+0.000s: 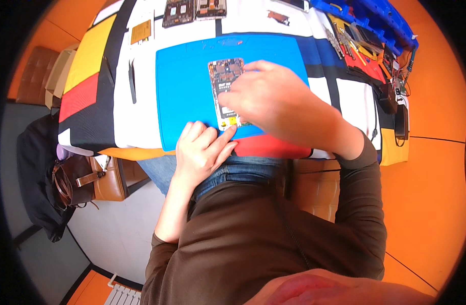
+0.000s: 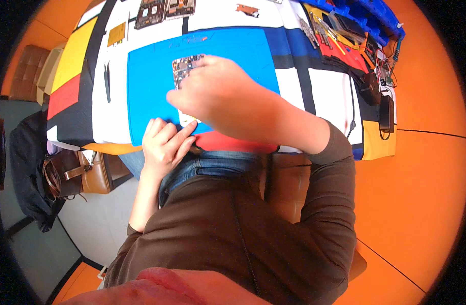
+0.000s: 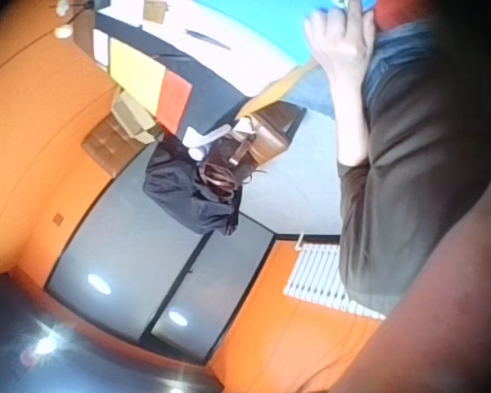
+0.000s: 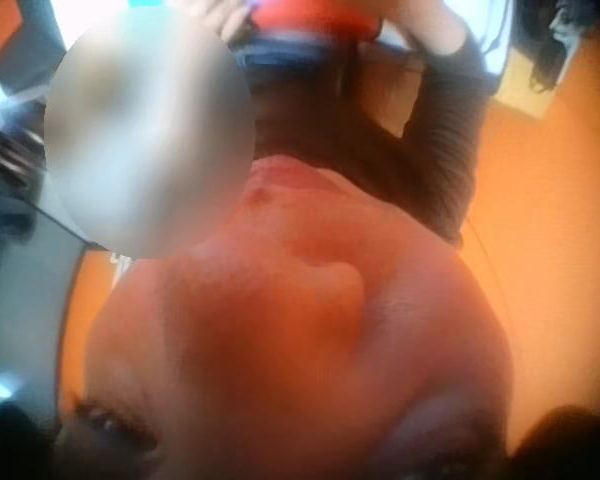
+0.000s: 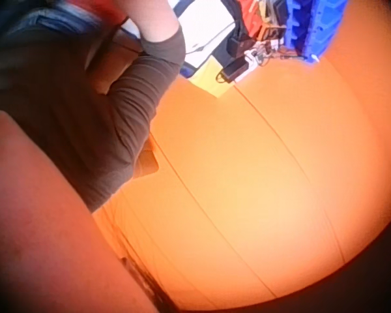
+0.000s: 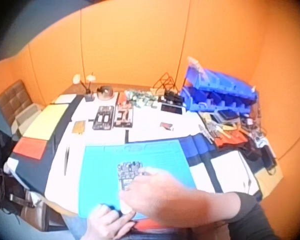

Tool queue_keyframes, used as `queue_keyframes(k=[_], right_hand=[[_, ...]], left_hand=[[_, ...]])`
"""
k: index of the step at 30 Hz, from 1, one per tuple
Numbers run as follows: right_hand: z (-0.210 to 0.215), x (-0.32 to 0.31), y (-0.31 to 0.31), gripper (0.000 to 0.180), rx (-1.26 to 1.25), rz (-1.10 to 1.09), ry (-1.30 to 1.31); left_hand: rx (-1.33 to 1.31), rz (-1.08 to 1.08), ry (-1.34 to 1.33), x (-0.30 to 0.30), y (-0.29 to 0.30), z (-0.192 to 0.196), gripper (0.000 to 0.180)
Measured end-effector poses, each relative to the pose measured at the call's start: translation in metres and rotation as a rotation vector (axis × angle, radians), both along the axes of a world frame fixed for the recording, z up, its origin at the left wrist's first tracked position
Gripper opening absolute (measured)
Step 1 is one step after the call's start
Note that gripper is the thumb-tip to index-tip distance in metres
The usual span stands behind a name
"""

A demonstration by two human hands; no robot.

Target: The person uses a precision screwdriver to remove screws from a mobile phone motherboard placed on a blue mat. The person stabilizes the board with one hand while unscrewing multiple fasteners with the other, then sets the screwdriver down.

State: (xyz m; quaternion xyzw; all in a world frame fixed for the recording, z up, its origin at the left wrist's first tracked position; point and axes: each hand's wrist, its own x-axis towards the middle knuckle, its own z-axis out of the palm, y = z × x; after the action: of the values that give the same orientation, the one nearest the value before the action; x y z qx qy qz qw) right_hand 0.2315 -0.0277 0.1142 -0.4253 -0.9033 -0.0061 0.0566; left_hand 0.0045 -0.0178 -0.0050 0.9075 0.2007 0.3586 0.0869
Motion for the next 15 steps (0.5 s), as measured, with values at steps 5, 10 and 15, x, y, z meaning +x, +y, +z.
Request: queue_keyframes(k=[5, 10, 15], right_hand=[[-0.0092, 0.0011, -0.0036, 0.022, -0.009, 0.113, 0.235], [-0.0033, 0.0002, 0.0008, 0.019, -0.064, 0.111, 0.171], [-0.0005, -0.0021, 0.0044, 0.021, -0.180, -0.027, -0.038]], left_hand=[[0.018, 0.001, -0.013, 0.0003, -0.0001, 0.0011, 0.039], [0.031, 0.017, -0.007, 0.0009, -0.0014, 0.0003, 0.037], [0.041, 0.027, -0.009, 0.0023, -0.0015, -0.0001, 0.037]])
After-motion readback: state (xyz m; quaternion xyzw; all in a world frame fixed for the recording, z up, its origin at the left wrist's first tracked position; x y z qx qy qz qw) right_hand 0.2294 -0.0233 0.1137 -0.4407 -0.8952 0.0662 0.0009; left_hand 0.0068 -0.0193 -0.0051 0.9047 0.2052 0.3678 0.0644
